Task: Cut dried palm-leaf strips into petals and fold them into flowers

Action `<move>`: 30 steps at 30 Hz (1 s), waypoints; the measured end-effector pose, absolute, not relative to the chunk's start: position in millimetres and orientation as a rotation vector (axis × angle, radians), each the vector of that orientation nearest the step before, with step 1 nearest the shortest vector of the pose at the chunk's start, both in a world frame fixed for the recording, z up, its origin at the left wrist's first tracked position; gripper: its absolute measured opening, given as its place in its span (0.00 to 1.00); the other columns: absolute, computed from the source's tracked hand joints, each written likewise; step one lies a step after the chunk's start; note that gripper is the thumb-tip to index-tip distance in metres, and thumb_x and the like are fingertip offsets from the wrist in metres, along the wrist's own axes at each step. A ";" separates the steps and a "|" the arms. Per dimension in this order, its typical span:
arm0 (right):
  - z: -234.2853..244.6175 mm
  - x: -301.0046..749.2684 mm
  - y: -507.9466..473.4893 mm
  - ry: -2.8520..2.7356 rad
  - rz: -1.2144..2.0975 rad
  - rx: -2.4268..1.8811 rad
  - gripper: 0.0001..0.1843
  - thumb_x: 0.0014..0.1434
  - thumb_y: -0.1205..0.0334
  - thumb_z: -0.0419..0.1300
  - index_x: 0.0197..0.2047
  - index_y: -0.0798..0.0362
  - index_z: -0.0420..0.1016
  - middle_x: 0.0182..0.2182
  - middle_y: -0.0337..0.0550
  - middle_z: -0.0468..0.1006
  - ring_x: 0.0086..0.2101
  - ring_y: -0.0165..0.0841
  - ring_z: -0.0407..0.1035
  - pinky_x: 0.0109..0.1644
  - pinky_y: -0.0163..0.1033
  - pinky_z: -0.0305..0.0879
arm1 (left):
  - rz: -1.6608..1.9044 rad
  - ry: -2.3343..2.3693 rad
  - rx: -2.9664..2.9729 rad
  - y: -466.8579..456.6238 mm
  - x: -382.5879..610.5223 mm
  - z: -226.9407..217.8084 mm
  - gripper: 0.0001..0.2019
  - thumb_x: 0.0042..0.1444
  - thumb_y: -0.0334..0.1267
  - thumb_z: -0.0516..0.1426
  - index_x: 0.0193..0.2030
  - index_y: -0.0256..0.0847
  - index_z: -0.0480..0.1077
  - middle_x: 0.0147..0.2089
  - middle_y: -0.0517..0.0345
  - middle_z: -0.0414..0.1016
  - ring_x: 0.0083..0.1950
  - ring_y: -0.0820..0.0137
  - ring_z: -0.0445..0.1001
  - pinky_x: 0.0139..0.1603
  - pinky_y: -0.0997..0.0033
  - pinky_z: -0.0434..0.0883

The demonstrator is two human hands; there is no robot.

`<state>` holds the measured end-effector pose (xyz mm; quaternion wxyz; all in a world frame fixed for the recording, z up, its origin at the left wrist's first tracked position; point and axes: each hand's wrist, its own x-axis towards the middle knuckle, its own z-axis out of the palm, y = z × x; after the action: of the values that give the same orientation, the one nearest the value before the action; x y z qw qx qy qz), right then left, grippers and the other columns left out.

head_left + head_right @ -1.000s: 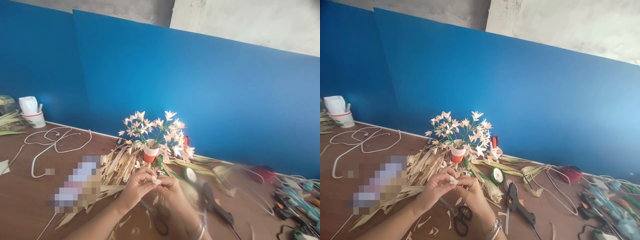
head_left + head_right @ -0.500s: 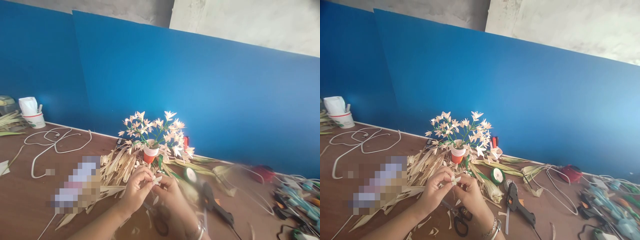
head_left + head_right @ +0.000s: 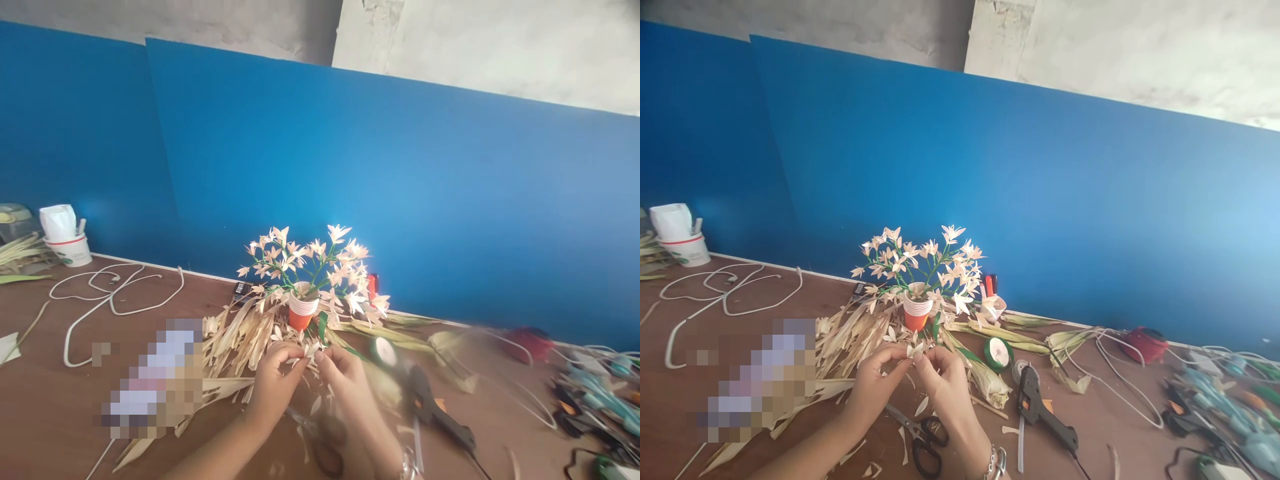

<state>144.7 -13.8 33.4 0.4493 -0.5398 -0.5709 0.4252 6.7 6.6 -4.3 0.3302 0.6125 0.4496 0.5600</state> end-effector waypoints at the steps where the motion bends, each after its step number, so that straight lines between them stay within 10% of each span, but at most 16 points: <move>1: 32.4 143.6 -13.4 -1.407 1.053 -1.344 0.20 0.54 0.46 0.56 0.22 0.54 0.64 0.18 0.33 0.62 0.20 0.27 0.56 0.23 0.33 0.52 | 1.452 1.195 1.598 6.2 6.7 -5.0 0.05 0.51 0.38 0.58 0.28 0.40 0.73 0.33 0.54 0.76 0.38 0.64 0.73 0.42 0.65 0.70; 30: 40.3 148.0 -9.9 -1.597 0.791 -1.419 0.06 0.48 0.68 0.55 0.21 0.54 0.68 0.18 0.35 0.68 0.23 0.28 0.60 0.25 0.32 0.54 | 1.004 0.848 1.222 14.8 7.4 -5.3 0.11 0.41 0.42 0.65 0.25 0.36 0.72 0.24 0.60 0.75 0.26 0.71 0.71 0.29 0.74 0.63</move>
<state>148.0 -9.9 40.3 0.4185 -0.5656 -0.6367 0.3155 7.4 14.8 -5.3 0.6238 0.5322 0.3693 0.4372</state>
